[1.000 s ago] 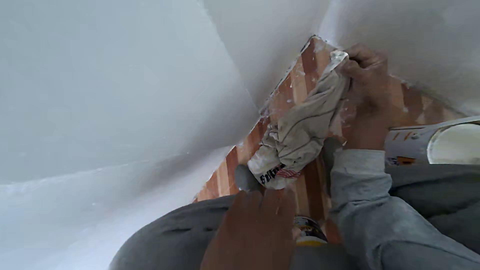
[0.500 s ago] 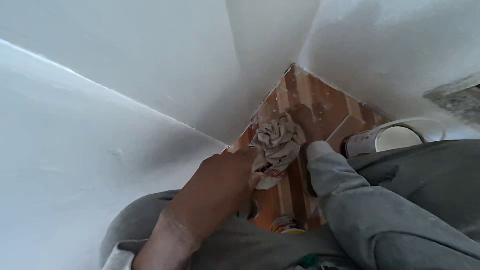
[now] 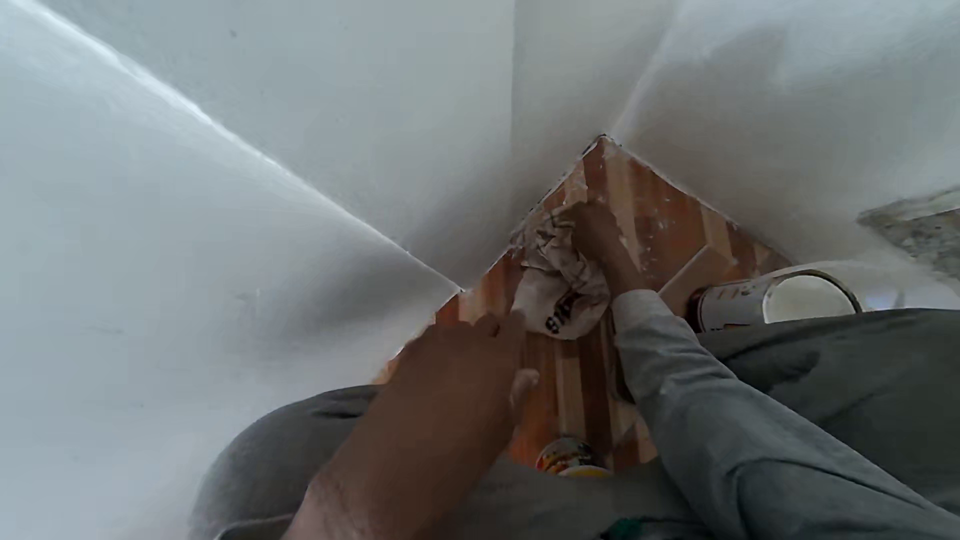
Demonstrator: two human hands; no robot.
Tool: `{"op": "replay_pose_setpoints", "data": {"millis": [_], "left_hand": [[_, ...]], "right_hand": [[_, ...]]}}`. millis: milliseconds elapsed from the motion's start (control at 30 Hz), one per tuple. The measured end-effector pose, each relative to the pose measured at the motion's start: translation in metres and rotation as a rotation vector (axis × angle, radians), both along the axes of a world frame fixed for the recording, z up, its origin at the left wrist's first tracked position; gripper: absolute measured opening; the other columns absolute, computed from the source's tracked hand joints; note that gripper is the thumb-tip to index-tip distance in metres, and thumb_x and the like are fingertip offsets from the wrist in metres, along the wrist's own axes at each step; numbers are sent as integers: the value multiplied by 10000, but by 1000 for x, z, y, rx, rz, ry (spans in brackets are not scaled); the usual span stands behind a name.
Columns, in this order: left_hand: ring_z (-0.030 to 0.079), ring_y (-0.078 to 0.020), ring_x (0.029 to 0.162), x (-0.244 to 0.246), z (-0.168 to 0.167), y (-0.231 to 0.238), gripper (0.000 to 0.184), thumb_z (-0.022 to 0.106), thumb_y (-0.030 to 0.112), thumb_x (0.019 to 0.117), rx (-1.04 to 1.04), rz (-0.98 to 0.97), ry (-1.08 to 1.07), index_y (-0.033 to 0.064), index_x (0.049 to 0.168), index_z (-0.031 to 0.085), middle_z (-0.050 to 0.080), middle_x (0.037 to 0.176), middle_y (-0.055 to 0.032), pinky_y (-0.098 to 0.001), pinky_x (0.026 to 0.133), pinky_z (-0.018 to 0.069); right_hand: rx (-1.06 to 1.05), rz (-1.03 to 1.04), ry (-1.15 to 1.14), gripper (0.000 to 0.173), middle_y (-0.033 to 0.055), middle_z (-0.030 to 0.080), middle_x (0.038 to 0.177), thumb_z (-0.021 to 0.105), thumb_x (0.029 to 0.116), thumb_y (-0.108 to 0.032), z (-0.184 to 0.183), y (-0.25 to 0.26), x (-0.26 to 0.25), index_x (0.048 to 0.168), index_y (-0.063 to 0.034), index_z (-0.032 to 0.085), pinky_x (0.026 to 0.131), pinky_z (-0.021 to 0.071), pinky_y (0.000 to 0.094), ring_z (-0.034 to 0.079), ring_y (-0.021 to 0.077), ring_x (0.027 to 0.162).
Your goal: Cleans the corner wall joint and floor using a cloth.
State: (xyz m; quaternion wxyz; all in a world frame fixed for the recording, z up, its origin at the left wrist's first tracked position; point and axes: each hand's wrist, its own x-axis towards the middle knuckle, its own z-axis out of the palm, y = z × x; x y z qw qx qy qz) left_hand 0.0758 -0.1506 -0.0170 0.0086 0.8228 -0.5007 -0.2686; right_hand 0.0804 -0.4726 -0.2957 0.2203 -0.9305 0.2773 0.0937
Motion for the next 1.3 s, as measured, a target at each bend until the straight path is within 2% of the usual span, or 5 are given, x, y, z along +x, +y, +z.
{"op": "replay_pose_setpoints", "data": {"millis": [300,700,867,1200,1300], "left_hand": [[722,-370,942,6,-13,-1,556,551,452,1010,-61,-34,-70,58,1398,605,723,1147,-158,-529,732,577],[718,-337,1003,5,-12,-21,535,544,435,1023,-34,-94,14,61,1403,597,716,1193,-130,-507,809,580],[725,-332,966,3,-17,-21,531,577,423,1009,-13,-53,10,58,1392,611,726,1145,-139,-505,786,584],[715,-336,1026,3,-17,-33,518,562,427,1015,5,-104,1,73,1388,620,717,1210,-139,-486,819,571],[708,-338,1038,0,-14,-33,512,571,393,1016,34,-96,91,76,1417,600,714,1209,-139,-494,825,564]], "right_hand": [[50,13,136,678,225,581,1429,593,959,-597,-51,26,29,1441,-119,583,1062,352,759,468,484,1375],[7,81,-121,361,183,618,1390,653,987,-332,-122,75,-2,1292,-147,712,1076,360,729,511,450,1335],[57,-216,-15,393,193,575,1449,596,1011,-376,-111,46,56,1307,-139,701,1115,313,743,461,444,1402],[2,25,-23,416,178,539,1503,581,1021,-303,-124,65,46,1413,-172,631,1120,264,769,388,449,1460],[-7,46,4,681,207,456,1564,747,887,-340,-121,79,46,1504,-149,529,1127,226,795,312,473,1496]]}}
